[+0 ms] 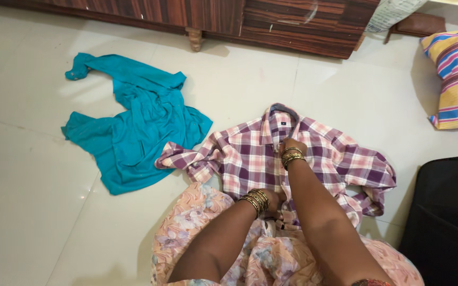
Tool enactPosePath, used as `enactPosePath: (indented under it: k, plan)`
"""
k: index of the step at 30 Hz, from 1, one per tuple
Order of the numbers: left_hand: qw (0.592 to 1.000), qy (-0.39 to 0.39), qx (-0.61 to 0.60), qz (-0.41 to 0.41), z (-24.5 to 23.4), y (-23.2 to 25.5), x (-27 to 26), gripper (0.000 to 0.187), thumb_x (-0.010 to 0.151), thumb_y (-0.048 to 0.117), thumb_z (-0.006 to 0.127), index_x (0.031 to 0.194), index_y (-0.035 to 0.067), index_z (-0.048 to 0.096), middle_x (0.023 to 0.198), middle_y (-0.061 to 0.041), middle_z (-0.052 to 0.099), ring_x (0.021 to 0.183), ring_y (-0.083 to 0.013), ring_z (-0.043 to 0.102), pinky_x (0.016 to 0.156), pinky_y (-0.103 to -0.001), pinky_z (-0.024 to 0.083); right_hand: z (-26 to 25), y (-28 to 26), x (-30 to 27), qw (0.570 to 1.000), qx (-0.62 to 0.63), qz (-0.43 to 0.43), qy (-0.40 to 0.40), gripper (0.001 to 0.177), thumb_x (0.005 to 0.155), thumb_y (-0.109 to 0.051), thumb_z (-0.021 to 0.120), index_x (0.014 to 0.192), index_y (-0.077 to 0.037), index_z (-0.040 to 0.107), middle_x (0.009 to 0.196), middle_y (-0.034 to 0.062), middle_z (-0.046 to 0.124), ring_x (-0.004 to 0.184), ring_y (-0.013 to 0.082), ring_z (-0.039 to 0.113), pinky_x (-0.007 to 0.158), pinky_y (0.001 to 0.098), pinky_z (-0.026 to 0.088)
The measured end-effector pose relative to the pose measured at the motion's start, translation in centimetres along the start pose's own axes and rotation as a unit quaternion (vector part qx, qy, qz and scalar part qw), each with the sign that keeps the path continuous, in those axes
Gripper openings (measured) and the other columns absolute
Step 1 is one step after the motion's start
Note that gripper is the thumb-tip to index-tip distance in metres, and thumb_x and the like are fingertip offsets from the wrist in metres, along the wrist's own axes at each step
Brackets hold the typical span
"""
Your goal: The person buttons and folds a shirt on the floor, smoothing the fabric by hand.
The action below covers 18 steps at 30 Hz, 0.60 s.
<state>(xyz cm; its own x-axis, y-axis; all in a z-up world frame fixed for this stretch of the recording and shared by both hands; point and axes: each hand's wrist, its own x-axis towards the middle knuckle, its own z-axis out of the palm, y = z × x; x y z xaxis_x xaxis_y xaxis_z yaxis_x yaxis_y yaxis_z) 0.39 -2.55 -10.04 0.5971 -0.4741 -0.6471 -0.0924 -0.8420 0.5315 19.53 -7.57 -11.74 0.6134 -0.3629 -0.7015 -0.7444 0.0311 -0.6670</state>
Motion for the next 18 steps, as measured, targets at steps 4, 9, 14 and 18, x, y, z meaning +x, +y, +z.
enactPosePath:
  k: [4, 9, 14, 18]
  plan:
    - [0.999, -0.042, 0.017, 0.026, 0.6, -0.9, 2.2, 0.079, 0.077, 0.042, 0.082, 0.144, 0.015, 0.051, 0.134, -0.014, 0.067, 0.116, -0.0322, 0.069, 0.097, -0.044, 0.056, -2.4, 0.5, -0.6, 0.98, -0.056, -0.189, 0.002, 0.013, 0.086, -0.009, 0.081, 0.091, 0.002, 0.077, 0.083, 0.0156, 0.078, 0.062, 0.02, 0.073, 0.056, 0.0324, 0.058]
    - [0.999, -0.038, -0.017, 0.012, 1.3, -1.0, 2.7, 0.094, 0.069, 0.041, 0.087, 0.15, 0.022, 0.044, 0.14, -0.009, 0.061, 0.122, -0.0298, 0.064, 0.1, -0.043, 0.053, -5.1, 3.2, -0.9, 0.865, -0.165, -0.472, -0.038, 0.014, 0.081, -0.012, 0.084, 0.088, -0.001, 0.077, 0.082, 0.014, 0.078, 0.069, 0.0222, 0.073, 0.067, 0.0366, 0.058]
    - [1.0, -0.007, 0.018, 0.008, 0.8, 0.0, 1.0, 0.088, 0.073, 0.052, 0.083, 0.148, 0.02, 0.05, 0.135, -0.012, 0.067, 0.12, -0.0318, 0.066, 0.1, -0.044, 0.053, -3.7, 4.6, -0.3, 0.749, -0.288, -0.595, -0.049, 0.017, 0.085, -0.017, 0.081, 0.088, 0.0, 0.077, 0.088, 0.0192, 0.073, 0.077, 0.0342, 0.071, 0.074, 0.0434, 0.058]
    - [0.999, -0.034, 0.002, 0.013, 1.5, -0.9, 2.9, 0.095, 0.07, 0.052, 0.084, 0.15, 0.019, 0.046, 0.135, -0.012, 0.067, 0.12, -0.0311, 0.067, 0.099, -0.042, 0.053, -3.0, 4.9, -1.9, 0.741, -0.268, -0.611, -0.077, 0.019, 0.085, -0.019, 0.08, 0.093, -0.001, 0.077, 0.091, 0.0212, 0.072, 0.079, 0.0381, 0.069, 0.074, 0.0467, 0.056]
